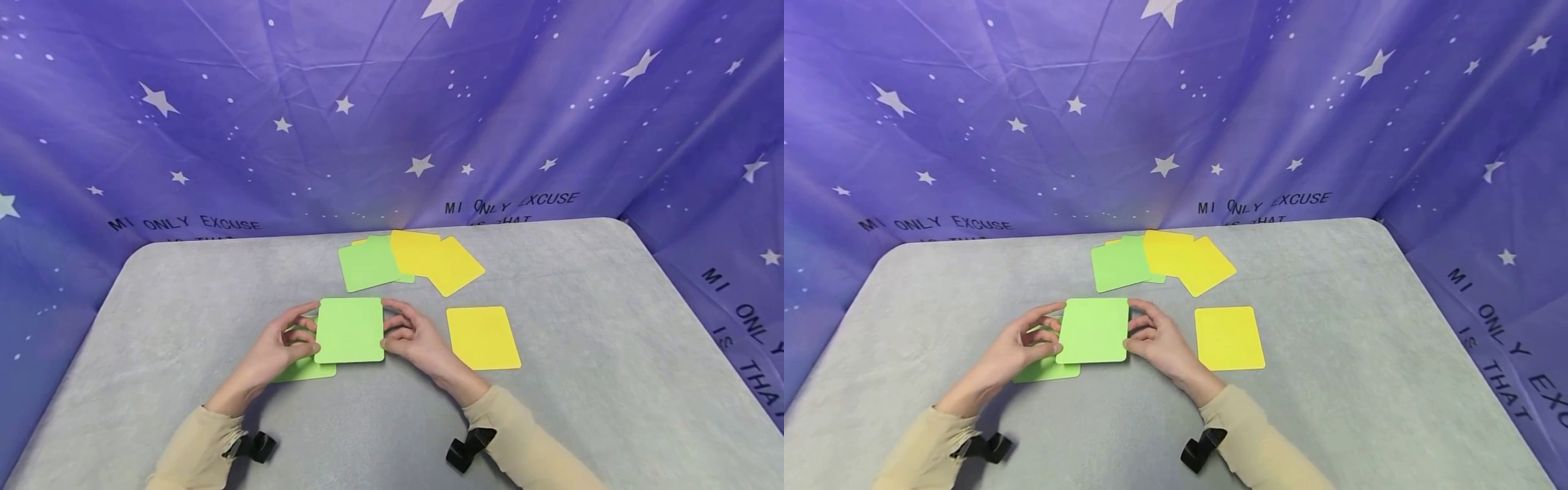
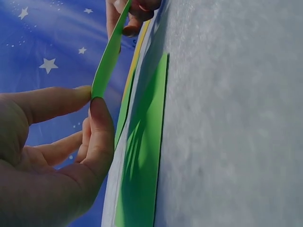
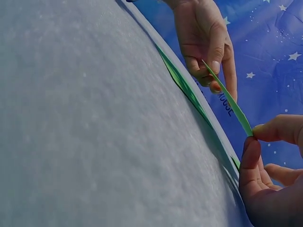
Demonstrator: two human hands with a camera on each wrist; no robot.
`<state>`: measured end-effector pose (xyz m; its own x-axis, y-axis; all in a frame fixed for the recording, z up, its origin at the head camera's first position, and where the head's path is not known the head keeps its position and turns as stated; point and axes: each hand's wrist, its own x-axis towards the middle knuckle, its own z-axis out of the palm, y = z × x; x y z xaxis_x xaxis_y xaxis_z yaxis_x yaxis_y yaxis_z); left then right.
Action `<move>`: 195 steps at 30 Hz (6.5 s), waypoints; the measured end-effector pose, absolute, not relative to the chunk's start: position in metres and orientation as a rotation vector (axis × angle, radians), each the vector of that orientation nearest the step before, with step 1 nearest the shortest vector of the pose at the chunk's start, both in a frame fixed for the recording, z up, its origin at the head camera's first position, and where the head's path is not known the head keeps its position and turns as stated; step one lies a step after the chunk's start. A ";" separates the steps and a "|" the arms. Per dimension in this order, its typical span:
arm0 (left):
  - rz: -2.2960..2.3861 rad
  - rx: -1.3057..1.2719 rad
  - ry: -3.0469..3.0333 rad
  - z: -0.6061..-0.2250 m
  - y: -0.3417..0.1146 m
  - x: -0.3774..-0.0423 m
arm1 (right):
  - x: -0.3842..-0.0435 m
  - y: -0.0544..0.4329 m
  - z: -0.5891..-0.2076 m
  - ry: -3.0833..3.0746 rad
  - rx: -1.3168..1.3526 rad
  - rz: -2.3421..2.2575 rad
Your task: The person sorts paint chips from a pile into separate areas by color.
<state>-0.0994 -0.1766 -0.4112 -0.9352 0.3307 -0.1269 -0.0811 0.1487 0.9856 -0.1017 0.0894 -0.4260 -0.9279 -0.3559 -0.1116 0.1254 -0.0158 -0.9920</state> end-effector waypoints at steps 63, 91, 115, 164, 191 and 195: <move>1.668 0.124 2.357 -0.417 -0.236 -0.080 | -0.115 0.046 -0.425 2.119 -0.555 -1.636; 1.722 0.252 2.264 -0.414 -0.194 -0.095 | -0.126 0.115 -0.410 2.087 -0.433 -1.732; 1.732 0.467 2.036 -0.419 -0.108 -0.106 | -0.131 0.180 -0.413 2.249 -0.199 -1.766; 2.006 0.053 1.843 -0.418 0.000 -0.164 | -0.194 0.246 -0.402 2.443 -0.115 -1.623; 2.184 -0.099 1.753 -0.426 -0.001 -0.166 | -0.170 0.238 -0.406 2.147 -0.035 -1.853; 2.176 -0.081 1.800 -0.427 -0.002 -0.165 | -0.162 0.236 -0.407 2.104 -0.045 -1.868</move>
